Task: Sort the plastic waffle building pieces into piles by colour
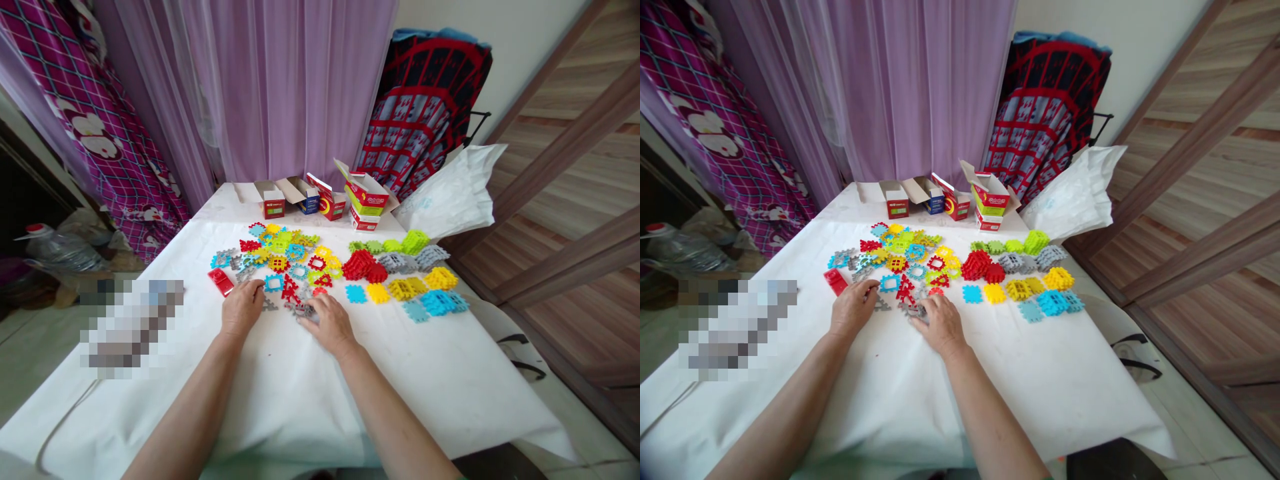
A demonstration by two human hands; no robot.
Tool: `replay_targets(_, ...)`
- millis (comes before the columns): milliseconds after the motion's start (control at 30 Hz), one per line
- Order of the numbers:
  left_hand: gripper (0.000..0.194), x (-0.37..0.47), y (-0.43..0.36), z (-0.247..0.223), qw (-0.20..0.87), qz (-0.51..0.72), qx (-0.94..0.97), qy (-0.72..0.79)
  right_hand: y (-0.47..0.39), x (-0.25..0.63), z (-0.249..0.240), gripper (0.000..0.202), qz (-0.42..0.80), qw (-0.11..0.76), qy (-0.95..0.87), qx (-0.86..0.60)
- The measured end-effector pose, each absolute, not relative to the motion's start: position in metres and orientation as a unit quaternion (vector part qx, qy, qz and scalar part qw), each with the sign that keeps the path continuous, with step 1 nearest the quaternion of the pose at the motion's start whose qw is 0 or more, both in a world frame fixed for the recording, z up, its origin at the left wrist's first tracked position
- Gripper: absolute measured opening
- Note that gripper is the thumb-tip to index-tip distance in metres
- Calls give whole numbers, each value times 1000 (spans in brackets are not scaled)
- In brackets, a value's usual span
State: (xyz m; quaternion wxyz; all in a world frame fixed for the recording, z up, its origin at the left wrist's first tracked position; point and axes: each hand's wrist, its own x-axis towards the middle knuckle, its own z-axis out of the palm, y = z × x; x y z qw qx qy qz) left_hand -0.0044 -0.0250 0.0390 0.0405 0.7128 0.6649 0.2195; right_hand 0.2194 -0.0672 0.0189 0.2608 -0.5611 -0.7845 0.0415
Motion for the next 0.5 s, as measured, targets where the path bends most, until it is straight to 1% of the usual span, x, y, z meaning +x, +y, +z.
replay_targets(100, 30, -5, -25, 39, 39, 220, 712, 666, -57, 216, 17, 29, 11, 259, -739, -621)
replay_targets(267, 28, -4, -26, 39, 35, 226, 713, 663, -38, 209, 14, 27, 8, 276, -681, -678)
replay_targets(333, 28, -5, -25, 38, 38, 232, 711, 663, -34, 210, 11, 27, 6, 316, -664, -677)
replay_targets(433, 29, -7, -24, 37, 56, 255, 702, 663, -34, 221, 5, 28, 20, 403, -630, -663)
replay_targets(500, 28, -8, -25, 36, 75, 277, 701, 653, -38, 232, 1, 32, 49, 430, -604, -670)
